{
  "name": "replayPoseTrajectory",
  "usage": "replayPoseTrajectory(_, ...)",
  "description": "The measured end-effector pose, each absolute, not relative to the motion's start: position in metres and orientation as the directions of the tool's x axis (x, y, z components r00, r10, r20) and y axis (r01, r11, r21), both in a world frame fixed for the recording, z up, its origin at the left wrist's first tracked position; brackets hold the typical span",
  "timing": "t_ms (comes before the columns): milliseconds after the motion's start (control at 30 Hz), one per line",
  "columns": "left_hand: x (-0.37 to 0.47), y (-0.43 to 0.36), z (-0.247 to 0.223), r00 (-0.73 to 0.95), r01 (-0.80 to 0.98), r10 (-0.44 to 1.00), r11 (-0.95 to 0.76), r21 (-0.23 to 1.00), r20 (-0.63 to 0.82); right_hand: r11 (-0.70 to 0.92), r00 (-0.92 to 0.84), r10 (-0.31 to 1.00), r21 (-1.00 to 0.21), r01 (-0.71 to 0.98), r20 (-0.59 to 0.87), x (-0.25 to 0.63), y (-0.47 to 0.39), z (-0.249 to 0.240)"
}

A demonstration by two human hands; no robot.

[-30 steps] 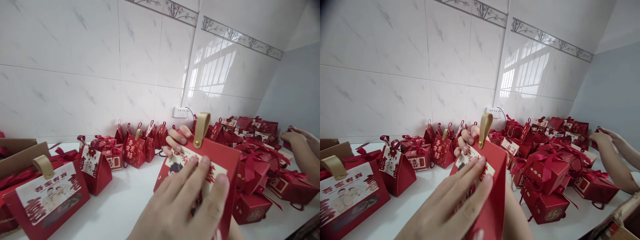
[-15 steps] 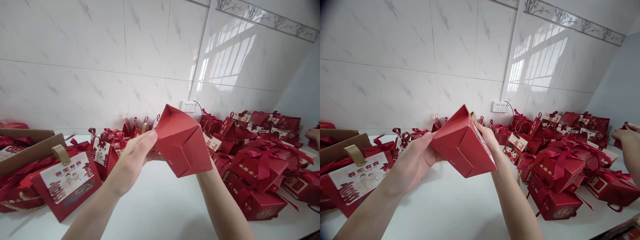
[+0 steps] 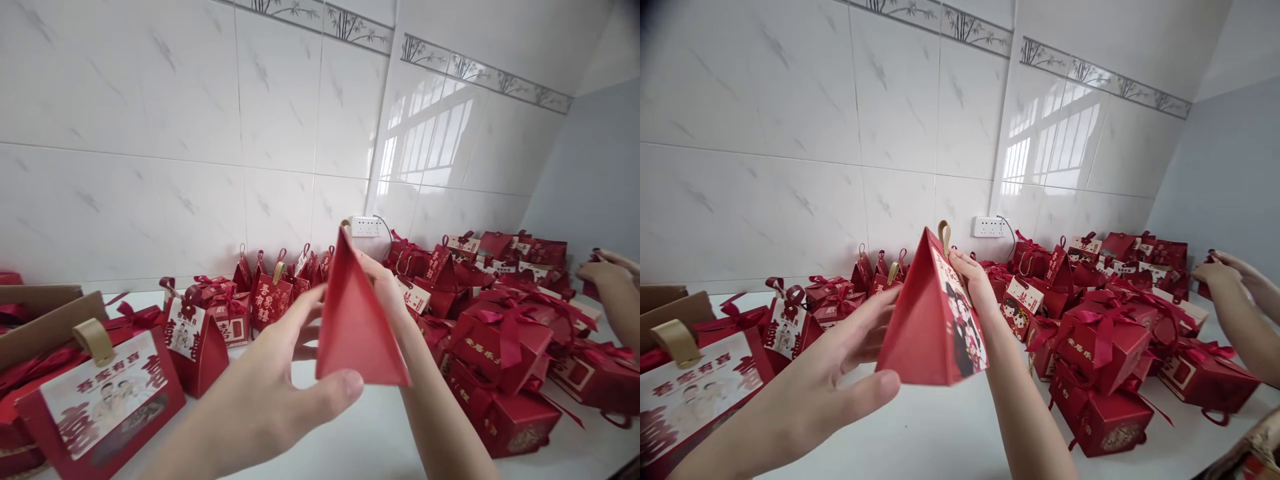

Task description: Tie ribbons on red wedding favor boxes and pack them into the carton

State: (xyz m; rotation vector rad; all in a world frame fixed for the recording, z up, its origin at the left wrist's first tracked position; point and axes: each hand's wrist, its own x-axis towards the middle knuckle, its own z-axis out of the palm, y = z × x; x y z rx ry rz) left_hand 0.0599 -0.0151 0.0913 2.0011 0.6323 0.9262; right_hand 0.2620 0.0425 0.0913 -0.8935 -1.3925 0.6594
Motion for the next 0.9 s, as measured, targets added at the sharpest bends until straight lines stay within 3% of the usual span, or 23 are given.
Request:
replayPoseTrajectory(100, 0.064, -0.004, 0.089, 0.508, 0.046, 0.766, -0.48, 0.876, 0.393, 0.347, 0.248, 0.914, -0.935, -0.071, 0.321, 0.263, 0.044, 0.094)
replayPoseTrajectory(200, 0.07, 0.012, 0.085, 0.491, -0.085, 0.809, -0.325, 0.942, 0.323, 0.263, 0.364, 0.907, -0.96, -0.095, 0.212, 0.269, 0.039, 0.1)
replayPoseTrajectory(333, 0.074, 0.021, 0.086, 0.529, -0.354, 0.824, -0.005, 0.935, 0.204, 0.166, 0.217, 0.962, -0.986, 0.029, 0.168, 0.281, 0.024, 0.108)
replayPoseTrajectory(433, 0.074, 0.018, 0.091, 0.531, -0.451, 0.839, 0.158, 0.878, 0.121, 0.142, 0.184, 0.968, -0.977, 0.157, 0.171, 0.287, 0.011, 0.11)
replayPoseTrajectory(567, 0.08, 0.02, 0.089, 0.614, -0.528, 0.785, 0.332, 0.782, 0.081, 0.207, 0.315, 0.908, -0.949, 0.239, 0.277, 0.287, -0.021, 0.11)
replayPoseTrajectory(733, 0.103, 0.017, 0.068, 0.765, -0.486, 0.643, 0.567, 0.665, 0.011, 0.171, 0.44, 0.836, -0.919, 0.357, 0.326, 0.292, -0.081, 0.114)
replayPoseTrajectory(900, 0.117, -0.021, 0.057, 0.837, -0.432, 0.547, 0.64, 0.635, 0.017, 0.134, 0.436, 0.843, -0.908, 0.398, 0.316, 0.305, -0.12, 0.109)
